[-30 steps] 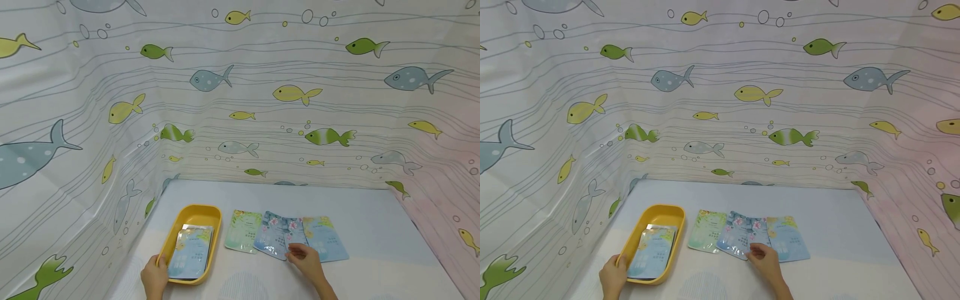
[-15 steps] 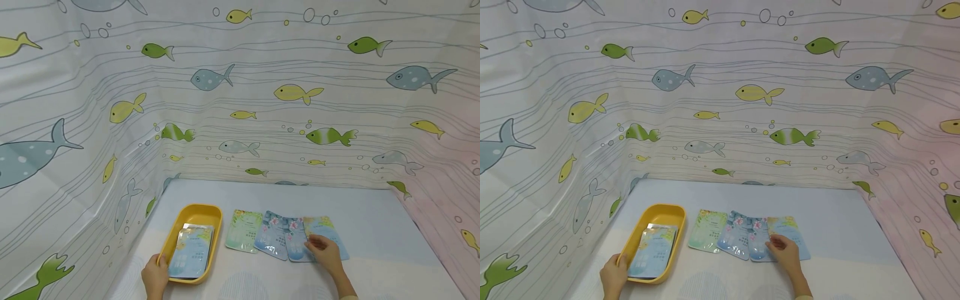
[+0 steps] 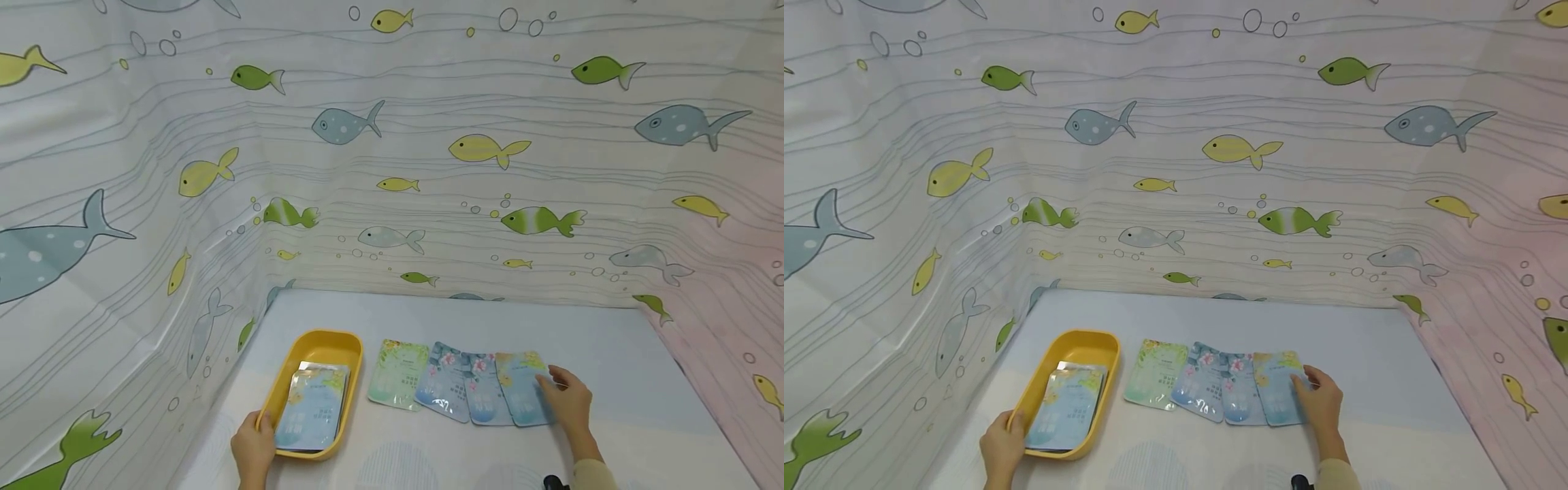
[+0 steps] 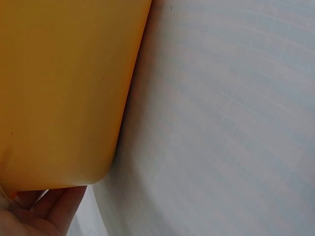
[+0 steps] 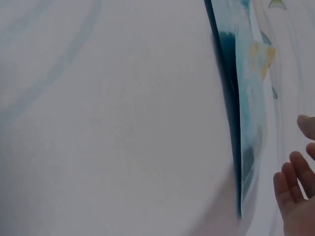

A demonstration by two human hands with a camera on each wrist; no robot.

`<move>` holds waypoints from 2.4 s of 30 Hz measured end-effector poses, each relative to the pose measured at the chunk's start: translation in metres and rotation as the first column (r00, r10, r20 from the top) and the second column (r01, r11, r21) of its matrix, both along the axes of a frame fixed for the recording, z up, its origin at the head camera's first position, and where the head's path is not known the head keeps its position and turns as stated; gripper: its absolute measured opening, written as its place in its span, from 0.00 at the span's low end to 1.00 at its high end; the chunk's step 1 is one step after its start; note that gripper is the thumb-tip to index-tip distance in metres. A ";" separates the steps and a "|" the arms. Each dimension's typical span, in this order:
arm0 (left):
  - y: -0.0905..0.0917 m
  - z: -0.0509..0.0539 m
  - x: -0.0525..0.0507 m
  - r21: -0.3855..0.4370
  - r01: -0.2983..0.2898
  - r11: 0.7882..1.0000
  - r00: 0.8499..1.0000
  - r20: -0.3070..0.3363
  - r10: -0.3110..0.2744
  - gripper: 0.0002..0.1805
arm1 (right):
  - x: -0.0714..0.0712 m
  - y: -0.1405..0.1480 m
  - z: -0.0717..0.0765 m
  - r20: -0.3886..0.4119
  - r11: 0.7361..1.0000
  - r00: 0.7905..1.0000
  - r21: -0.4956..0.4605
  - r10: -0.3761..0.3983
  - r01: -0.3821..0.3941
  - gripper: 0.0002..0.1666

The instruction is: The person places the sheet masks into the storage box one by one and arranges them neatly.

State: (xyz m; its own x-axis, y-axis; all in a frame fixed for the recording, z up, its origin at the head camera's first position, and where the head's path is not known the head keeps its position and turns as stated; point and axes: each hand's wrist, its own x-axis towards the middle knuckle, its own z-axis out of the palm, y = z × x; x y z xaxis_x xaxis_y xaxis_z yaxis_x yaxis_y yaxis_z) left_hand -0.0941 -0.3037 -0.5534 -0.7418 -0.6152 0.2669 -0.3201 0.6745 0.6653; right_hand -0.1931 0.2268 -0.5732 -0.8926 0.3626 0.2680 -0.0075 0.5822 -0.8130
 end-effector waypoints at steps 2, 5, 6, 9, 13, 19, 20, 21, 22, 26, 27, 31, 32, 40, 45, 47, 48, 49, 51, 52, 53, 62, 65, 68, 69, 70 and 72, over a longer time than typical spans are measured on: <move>0.000 0.000 -0.001 -0.008 0.003 1.000 1.000 -0.010 -0.003 0.12 | -0.002 0.004 -0.001 0.018 1.000 1.000 0.017 -0.004 0.004 0.20; -0.001 0.000 -0.002 -0.017 0.005 1.000 1.000 -0.016 -0.005 0.12 | -0.004 0.009 -0.004 0.068 0.998 0.998 0.068 0.010 -0.015 0.22; -0.001 0.000 -0.002 -0.020 0.005 1.000 1.000 -0.015 -0.006 0.12 | -0.004 0.011 -0.004 0.089 0.996 0.996 0.084 0.018 -0.026 0.23; -0.001 0.000 -0.001 -0.026 0.007 1.000 1.000 -0.015 -0.007 0.12 | -0.005 0.016 -0.006 0.162 0.990 0.986 0.123 0.049 -0.069 0.28; 0.000 0.000 -0.001 -0.031 0.005 1.000 1.000 -0.022 -0.006 0.12 | -0.006 0.020 -0.008 0.233 0.981 0.970 0.156 0.075 -0.114 0.33; 0.001 0.000 -0.002 -0.032 0.007 0.999 0.999 -0.038 -0.008 0.12 | -0.007 0.024 -0.009 0.290 0.976 0.955 0.185 0.059 -0.117 0.34; 0.001 0.000 -0.002 -0.030 0.006 1.000 0.999 -0.039 -0.007 0.11 | -0.008 0.025 -0.008 0.300 0.976 0.952 0.182 0.062 -0.121 0.34; 0.000 0.000 -0.003 -0.030 0.005 1.000 0.999 -0.039 -0.006 0.11 | -0.008 0.025 -0.007 0.308 0.977 0.949 0.174 0.067 -0.125 0.33; 0.000 0.000 -0.003 -0.029 0.005 1.000 0.999 -0.041 -0.006 0.11 | -0.008 0.025 -0.005 0.317 0.977 0.946 0.167 0.073 -0.131 0.33; 0.000 0.000 -0.003 -0.014 -0.004 1.000 1.000 -0.027 0.003 0.12 | -0.010 0.024 0.004 0.375 0.977 0.922 0.143 0.094 -0.157 0.29; 0.000 0.000 -0.002 -0.011 -0.006 1.000 1.000 -0.021 0.006 0.12 | -0.011 0.024 0.006 0.395 0.977 0.914 0.139 0.096 -0.163 0.28; 0.001 0.000 -0.002 -0.002 -0.014 1.000 1.000 -0.007 0.014 0.13 | -0.014 0.023 0.010 0.473 0.978 0.876 0.122 0.091 -0.168 0.27; 0.001 0.000 -0.002 -0.002 -0.015 1.000 1.000 -0.003 0.015 0.13 | -0.015 0.023 0.011 0.490 0.979 0.868 0.121 0.085 -0.164 0.27; 0.002 0.001 -0.002 -0.013 -0.017 1.000 1.000 -0.005 0.017 0.13 | -0.014 0.022 0.017 0.569 0.982 0.821 0.125 0.044 -0.139 0.28; 0.002 0.000 -0.002 -0.022 -0.015 1.000 1.000 -0.023 0.015 0.12 | -0.012 0.025 0.019 0.593 0.983 0.805 0.122 0.040 -0.139 0.28; 0.002 0.000 -0.002 -0.026 -0.013 1.000 0.999 -0.030 0.013 0.12 | -0.012 0.027 0.019 0.594 0.983 0.803 0.120 0.044 -0.142 0.28; 0.002 0.000 -0.002 -0.027 -0.013 1.000 0.999 -0.032 0.012 0.12 | -0.013 0.027 0.020 0.594 0.983 0.803 0.113 0.051 -0.145 0.28; 0.002 0.000 -0.002 -0.029 -0.012 1.000 0.999 -0.033 0.011 0.12 | -0.013 0.028 0.020 0.595 0.984 0.802 0.105 0.055 -0.145 0.27; 0.002 0.000 -0.002 -0.028 -0.012 1.000 0.999 -0.030 0.011 0.12 | -0.012 0.031 0.020 0.595 0.982 0.800 0.093 0.076 -0.163 0.25; 0.002 0.000 -0.002 -0.027 -0.013 1.000 0.999 -0.030 0.012 0.12 | -0.011 0.033 0.020 0.592 0.981 0.801 0.090 0.087 -0.173 0.24; 0.002 0.000 -0.002 -0.026 -0.014 1.000 1.000 -0.028 0.013 0.12 | -0.011 0.034 0.020 0.589 0.979 0.802 0.088 0.098 -0.183 0.22; 0.002 0.001 -0.002 -0.030 -0.004 1.000 0.999 -0.034 0.003 0.11 | -0.005 0.039 0.016 0.505 0.986 0.855 0.044 0.117 -0.160 0.18; 0.002 0.001 -0.002 -0.028 -0.001 1.000 1.000 -0.027 0.000 0.11 | -0.002 0.041 0.014 0.494 0.989 0.862 0.029 0.115 -0.148 0.19; 0.001 0.001 -0.001 -0.026 -0.003 1.000 1.000 -0.023 0.002 0.11 | -0.002 0.044 0.011 0.493 0.989 0.862 0.015 0.119 -0.145 0.19; 0.001 0.001 -0.001 -0.025 -0.003 1.000 1.000 -0.024 0.003 0.11 | -0.002 0.046 0.009 0.493 0.989 0.861 0.007 0.125 -0.147 0.20; 0.001 0.000 -0.002 -0.025 -0.004 1.000 1.000 -0.025 0.004 0.11 | -0.002 0.047 0.008 0.494 0.989 0.859 -0.002 0.131 -0.149 0.21; 0.001 0.000 -0.002 -0.027 -0.002 1.000 1.000 -0.028 0.001 0.11 | -0.003 0.049 0.006 0.503 0.988 0.852 -0.023 0.145 -0.155 0.24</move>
State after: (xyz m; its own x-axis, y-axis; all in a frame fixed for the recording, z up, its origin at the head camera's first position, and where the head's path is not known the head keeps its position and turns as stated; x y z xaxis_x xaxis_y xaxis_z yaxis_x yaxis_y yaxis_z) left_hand -0.0962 -0.3027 -0.5534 -0.7329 -0.6086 0.3040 -0.3027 0.6919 0.6555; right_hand -0.1960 0.2758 -0.5676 -0.9505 0.2127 -0.2263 0.3104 0.6215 -0.7194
